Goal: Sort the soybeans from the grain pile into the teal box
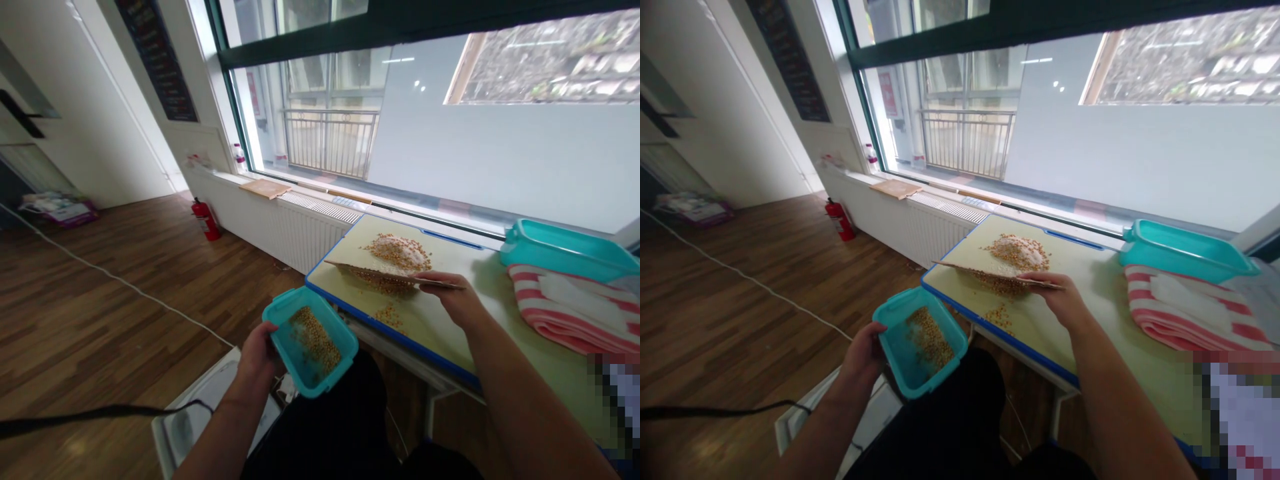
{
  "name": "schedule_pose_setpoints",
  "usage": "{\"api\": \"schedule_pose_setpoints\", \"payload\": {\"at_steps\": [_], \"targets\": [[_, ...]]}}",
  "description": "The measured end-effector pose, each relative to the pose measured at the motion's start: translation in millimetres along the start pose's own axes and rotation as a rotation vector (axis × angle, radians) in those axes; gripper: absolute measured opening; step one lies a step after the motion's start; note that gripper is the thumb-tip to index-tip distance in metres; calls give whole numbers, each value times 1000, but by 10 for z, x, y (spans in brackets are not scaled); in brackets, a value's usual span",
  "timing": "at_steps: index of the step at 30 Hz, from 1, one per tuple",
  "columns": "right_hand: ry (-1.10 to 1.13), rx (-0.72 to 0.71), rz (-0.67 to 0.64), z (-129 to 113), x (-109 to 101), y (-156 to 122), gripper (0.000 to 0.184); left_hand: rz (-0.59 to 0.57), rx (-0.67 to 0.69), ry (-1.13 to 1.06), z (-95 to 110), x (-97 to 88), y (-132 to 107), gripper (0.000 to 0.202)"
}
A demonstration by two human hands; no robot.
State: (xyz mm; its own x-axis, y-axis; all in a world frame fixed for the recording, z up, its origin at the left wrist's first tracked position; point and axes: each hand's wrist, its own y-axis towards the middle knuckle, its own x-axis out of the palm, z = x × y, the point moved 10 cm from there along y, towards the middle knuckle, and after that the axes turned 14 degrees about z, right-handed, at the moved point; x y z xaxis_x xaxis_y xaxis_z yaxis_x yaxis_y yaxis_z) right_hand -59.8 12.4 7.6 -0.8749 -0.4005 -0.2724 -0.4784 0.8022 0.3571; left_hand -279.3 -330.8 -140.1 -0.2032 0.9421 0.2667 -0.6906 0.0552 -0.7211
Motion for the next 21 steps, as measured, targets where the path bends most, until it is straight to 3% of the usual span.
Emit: {"api": "schedule_pose_setpoints", "payload": {"at_steps": [6,11,21], "targets": [[27,-61,-99,-141,163,-58,22,16,2,-10,-2,75,42,11],[34,-41,-120,-110,168,-46,19,39,36,4,-24,91,12,12],[56,-22,-138,-101,105,-74,22,-53,27,23,-327,278,-225,10]]}}
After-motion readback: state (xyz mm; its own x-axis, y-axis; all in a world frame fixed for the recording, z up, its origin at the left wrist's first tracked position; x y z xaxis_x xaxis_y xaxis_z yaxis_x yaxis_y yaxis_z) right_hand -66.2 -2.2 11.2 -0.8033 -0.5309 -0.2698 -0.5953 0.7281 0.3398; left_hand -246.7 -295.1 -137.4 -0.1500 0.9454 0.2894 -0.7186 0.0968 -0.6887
